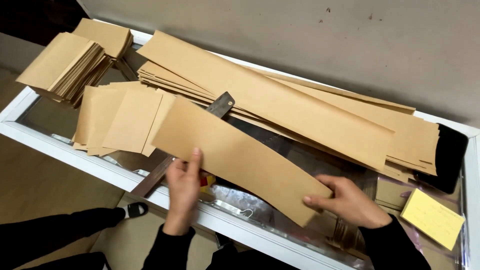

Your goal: Folding long strips of brown paper and cutting them into smaller rectangular sheets using a large knife.

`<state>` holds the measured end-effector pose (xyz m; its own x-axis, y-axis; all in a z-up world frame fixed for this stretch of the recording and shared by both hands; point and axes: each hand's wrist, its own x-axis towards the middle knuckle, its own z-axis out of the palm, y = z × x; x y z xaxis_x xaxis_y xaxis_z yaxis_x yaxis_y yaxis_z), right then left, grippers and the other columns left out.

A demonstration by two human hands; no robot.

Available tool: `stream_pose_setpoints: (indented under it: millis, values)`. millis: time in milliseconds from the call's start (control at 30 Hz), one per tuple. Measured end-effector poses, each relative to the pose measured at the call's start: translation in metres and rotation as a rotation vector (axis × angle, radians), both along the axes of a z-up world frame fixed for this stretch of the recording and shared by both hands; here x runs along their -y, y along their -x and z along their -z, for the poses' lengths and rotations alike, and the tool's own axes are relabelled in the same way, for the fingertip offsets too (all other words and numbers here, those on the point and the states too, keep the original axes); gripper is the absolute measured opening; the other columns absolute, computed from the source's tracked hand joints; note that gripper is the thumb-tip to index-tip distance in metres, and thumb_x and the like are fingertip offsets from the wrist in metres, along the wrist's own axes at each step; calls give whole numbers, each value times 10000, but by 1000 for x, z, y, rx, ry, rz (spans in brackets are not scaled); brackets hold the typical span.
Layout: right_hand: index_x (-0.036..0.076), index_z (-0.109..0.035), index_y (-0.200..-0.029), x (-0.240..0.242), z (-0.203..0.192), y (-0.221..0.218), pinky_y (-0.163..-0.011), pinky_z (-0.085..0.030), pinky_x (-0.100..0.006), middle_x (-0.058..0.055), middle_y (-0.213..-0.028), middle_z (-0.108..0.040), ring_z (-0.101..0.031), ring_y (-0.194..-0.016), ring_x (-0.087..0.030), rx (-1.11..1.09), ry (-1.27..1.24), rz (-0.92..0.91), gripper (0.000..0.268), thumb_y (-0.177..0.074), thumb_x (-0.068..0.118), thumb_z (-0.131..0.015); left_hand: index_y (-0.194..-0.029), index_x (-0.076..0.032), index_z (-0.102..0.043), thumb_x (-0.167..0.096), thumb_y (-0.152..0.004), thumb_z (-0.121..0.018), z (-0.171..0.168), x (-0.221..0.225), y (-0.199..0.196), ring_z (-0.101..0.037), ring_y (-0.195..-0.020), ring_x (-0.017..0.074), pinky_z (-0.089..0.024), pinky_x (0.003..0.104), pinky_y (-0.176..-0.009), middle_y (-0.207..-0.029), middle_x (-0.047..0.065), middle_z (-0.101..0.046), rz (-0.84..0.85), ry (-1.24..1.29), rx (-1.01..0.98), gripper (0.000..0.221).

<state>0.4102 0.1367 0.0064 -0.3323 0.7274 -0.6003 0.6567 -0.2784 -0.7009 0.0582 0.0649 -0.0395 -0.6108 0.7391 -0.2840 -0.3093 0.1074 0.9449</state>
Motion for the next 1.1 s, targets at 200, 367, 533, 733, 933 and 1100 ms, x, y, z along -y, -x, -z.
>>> stream_pose_setpoints:
  millis: [200, 367, 533, 733, 933, 1100]
  values:
    - [-30, -722, -815, 13, 38, -14, -630, -583, -364, -292, -729, -898, -805, -639, -309, -171, 95, 373, 310, -995, 133, -917, -860, -94, -554, -353, -1144, -687, 17, 10, 5, -547, -723, 158, -444, 364, -659, -795, 33, -607, -4, 17, -548, 407]
    - [-69, -728, -926, 18, 50, -8, -586, -624, -404, -328, -705, -818, -793, -609, -348, -210, 124, 479, 301, -1106, 167, -781, -1776, -11, -279, 171, -1008, -384, -19, 16, -30, -345, -1756, 339, -276, 498, -1467, -1876, 181, -329, 399, -298, -975, 797]
    - [-150, -846, -1212, 16, 66, -4, -707, -708, -432, -361, -893, -863, -806, -704, -363, -239, 225, 484, 330, -1114, 132, -704, -1828, -55, -20, -242, -1177, -321, 1, 33, -84, 33, -1793, 272, 28, 435, -1476, -1933, 152, 58, 908, -191, -1677, 741]
    - [-130, -838, -1338, 15, 58, 1, -723, -701, -406, -338, -1009, -898, -821, -742, -352, -237, 262, 471, 375, -1128, 126, -661, -1783, -4, -311, -148, -1116, -497, 24, 37, -100, -276, -1748, 348, -203, 498, -1429, -1872, 207, -317, 946, -346, -1497, 708]
    - [-121, -820, -1332, 13, 48, 4, -688, -697, -414, -362, -956, -875, -814, -712, -371, -238, 292, 473, 438, -1158, 223, -611, -1770, 32, -302, -554, -1225, -348, 24, 35, -103, -230, -1749, 330, -147, 496, -1420, -1863, 228, -295, 1019, -274, -1499, 802]
    - [-132, -796, -1043, 17, 53, 5, -652, -699, -412, -265, -855, -789, -802, -680, -350, -244, 235, 504, 450, -1107, 306, -712, -1766, 27, -318, -616, -1216, -336, 23, 36, -104, -222, -1752, 326, -146, 489, -1422, -1865, 223, -290, 1013, -270, -1504, 846]
